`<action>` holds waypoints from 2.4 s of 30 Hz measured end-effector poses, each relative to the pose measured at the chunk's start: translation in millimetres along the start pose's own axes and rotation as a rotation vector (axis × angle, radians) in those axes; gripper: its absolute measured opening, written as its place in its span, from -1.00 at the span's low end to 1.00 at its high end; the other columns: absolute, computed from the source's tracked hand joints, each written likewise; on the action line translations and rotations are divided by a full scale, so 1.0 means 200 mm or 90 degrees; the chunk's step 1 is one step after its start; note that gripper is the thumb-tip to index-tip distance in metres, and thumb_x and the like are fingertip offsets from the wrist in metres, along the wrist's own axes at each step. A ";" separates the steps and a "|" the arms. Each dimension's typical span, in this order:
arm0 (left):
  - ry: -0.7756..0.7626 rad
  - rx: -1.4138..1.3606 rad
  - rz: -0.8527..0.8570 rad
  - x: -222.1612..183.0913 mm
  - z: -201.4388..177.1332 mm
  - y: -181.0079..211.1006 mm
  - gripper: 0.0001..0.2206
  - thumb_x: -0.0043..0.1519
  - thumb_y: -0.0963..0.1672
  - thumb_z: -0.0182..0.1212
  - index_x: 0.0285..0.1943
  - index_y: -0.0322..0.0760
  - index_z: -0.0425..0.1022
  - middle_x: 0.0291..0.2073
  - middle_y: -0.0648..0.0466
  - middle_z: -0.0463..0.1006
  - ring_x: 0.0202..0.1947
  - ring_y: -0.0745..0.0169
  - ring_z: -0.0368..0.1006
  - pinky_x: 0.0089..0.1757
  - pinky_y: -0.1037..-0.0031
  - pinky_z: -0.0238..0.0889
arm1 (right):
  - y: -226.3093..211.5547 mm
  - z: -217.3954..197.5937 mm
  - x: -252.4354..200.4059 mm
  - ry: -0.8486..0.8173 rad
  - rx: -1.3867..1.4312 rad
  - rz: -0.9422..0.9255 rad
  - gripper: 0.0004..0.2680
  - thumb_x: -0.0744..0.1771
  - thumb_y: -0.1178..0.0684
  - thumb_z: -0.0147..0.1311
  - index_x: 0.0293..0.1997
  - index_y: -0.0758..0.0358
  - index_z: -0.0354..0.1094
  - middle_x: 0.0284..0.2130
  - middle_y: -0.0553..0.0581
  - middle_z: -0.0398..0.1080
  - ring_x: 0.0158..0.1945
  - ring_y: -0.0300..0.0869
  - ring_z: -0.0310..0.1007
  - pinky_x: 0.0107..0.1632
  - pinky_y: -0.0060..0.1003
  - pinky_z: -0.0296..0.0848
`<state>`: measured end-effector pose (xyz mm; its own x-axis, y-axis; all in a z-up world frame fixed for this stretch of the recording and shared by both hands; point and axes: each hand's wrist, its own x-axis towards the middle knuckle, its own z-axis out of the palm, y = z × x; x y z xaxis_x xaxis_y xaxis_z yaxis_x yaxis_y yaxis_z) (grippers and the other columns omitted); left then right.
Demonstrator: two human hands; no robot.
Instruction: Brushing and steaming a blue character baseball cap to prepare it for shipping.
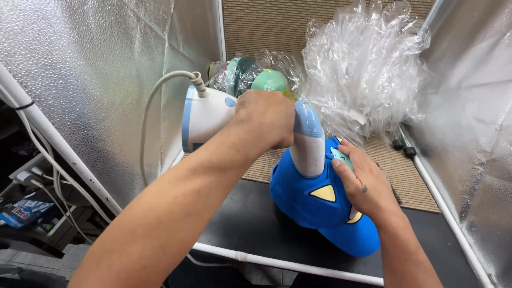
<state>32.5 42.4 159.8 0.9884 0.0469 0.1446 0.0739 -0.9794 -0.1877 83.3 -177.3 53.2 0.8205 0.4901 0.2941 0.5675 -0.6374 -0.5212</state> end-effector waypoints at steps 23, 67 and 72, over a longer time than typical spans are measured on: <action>-0.052 -0.035 -0.072 -0.30 0.00 -0.10 -0.71 0.12 -0.10 0.18 -0.07 -0.37 0.64 -0.26 -0.14 0.67 -0.11 -0.21 0.63 -0.20 -0.18 0.46 | 0.00 0.00 -0.01 0.000 -0.002 -0.017 -0.51 0.39 -0.33 -0.32 0.41 0.07 0.21 0.43 0.22 0.15 0.45 0.19 0.11 0.44 0.14 0.04; -0.089 -0.486 -0.236 -0.55 0.28 -0.18 -0.43 0.02 0.01 0.26 0.13 -0.50 0.56 -0.05 -0.35 0.63 0.13 -0.39 0.49 0.06 -0.08 0.40 | 0.10 0.01 0.13 -0.009 0.046 0.003 -0.56 0.35 -0.32 -0.08 0.27 0.12 0.30 0.35 0.26 0.19 0.42 0.22 0.15 0.41 0.13 0.12; -0.142 -0.652 -0.267 -0.73 0.20 -0.10 -0.29 0.06 0.07 0.27 0.31 -0.53 0.38 0.08 -0.38 0.58 0.19 -0.37 0.48 0.11 0.00 0.41 | 0.01 0.00 0.11 -0.048 0.054 0.022 -0.50 0.36 -0.36 -0.20 0.42 0.03 0.19 0.44 0.31 0.06 0.47 0.25 0.02 0.43 0.17 0.04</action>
<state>-107.2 63.8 104.7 0.9202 0.3440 -0.1868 0.3633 -0.5729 0.7347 102.2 -167.4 59.1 0.8300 0.5146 0.2151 0.5289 -0.6037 -0.5965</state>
